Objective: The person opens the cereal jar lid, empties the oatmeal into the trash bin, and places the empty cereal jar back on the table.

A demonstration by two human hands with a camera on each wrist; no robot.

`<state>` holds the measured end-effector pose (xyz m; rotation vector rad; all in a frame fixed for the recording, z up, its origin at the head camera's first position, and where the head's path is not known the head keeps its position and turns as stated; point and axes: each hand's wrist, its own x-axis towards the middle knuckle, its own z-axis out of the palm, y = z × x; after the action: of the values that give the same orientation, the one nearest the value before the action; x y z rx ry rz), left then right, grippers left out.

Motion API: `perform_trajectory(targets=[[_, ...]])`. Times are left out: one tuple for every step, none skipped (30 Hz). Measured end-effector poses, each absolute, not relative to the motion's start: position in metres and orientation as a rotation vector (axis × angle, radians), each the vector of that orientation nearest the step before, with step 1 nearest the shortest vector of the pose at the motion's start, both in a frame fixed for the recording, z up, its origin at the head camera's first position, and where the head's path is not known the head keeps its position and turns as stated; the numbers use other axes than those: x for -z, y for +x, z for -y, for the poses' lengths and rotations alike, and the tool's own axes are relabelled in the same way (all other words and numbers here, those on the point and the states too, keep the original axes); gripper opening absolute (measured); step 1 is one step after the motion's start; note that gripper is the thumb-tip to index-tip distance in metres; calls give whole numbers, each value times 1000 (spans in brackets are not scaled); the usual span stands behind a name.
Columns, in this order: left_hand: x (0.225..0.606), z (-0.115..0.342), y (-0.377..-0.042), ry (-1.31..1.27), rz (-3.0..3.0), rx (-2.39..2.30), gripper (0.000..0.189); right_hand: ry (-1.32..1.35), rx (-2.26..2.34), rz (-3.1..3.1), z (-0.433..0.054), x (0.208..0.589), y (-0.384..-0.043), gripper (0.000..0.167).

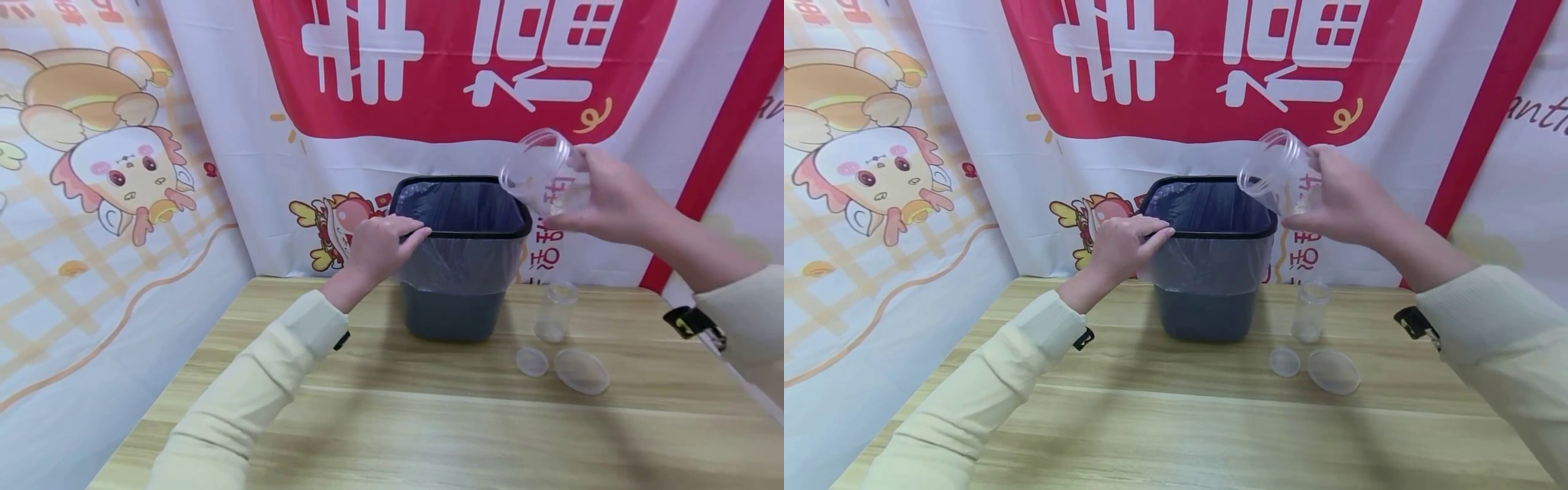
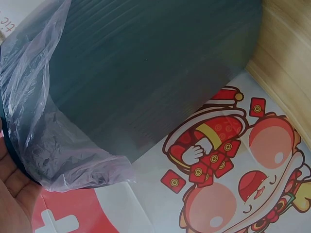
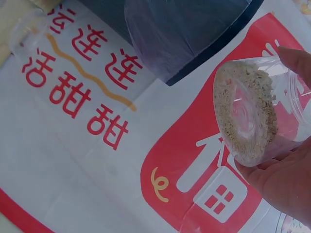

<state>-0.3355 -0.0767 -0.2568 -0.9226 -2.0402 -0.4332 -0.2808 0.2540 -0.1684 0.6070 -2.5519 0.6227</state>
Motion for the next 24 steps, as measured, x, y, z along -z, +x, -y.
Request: perform_trajectory(targets=[[257,77,-336,-922,2041,431,22,604,-611,2553,-252,166,-283,95],[257,77,-336,-923,2040,431,22,605,-590,2554,-250,164,-286,94],[257,77,-336,-924,2041,430,22,601,-572,2559,-248,162,-288,94],[257,78,-337,-923,2042,427,22,601,-561,2563,-246,160,-291,95],[256,78,-336,-923,2044,424,22,599,-553,2570,-244,157,-293,96],[256,78,-336,-923,2046,418,22,596,-542,2579,-242,155,-295,98],[256,78,-336,-922,2049,411,22,593,-520,2586,-240,153,-297,99],[255,78,-336,-922,2054,404,22,588,-496,2595,-239,151,-299,101],[255,78,-336,-920,2060,396,22,585,-477,2604,-237,150,-302,103],[255,78,-336,-919,2066,389,22,587,-453,2606,-235,148,-303,104],[255,78,-336,-918,2072,387,22,582,-427,2613,-234,147,-305,105],[255,78,-336,-916,2078,385,22,575,-399,2620,-233,145,-307,106],[255,77,-336,-914,2083,386,23,569,-368,2626,-232,144,-309,107],[255,77,-336,-912,2088,386,22,562,-341,2634,-230,143,-311,107],[255,77,-336,-910,2092,389,23,560,-310,2640,-229,142,-313,107],[255,77,-336,-908,2094,392,22,559,-277,2643,-227,141,-315,106],[255,77,-335,-907,2095,395,22,557,-245,2648,-226,140,-316,105],[255,77,-335,-907,2094,396,22,562,-210,2647,-224,139,-318,104],[255,77,-335,-907,2094,397,22,569,-174,2644,-223,138,-320,102],[254,77,-335,-907,2094,398,22,576,-139,2641,-221,136,-322,101],[254,77,-334,-909,2093,401,22,583,-108,2638,-219,135,-323,101],[254,77,-334,-909,2093,401,22,590,-81,2634,-217,134,-324,101],[254,77,-334,-910,2093,403,22,596,-52,2631,-216,133,-326,101],[254,77,-334,-911,2093,406,22,599,-23,2631,-214,132,-327,102]])
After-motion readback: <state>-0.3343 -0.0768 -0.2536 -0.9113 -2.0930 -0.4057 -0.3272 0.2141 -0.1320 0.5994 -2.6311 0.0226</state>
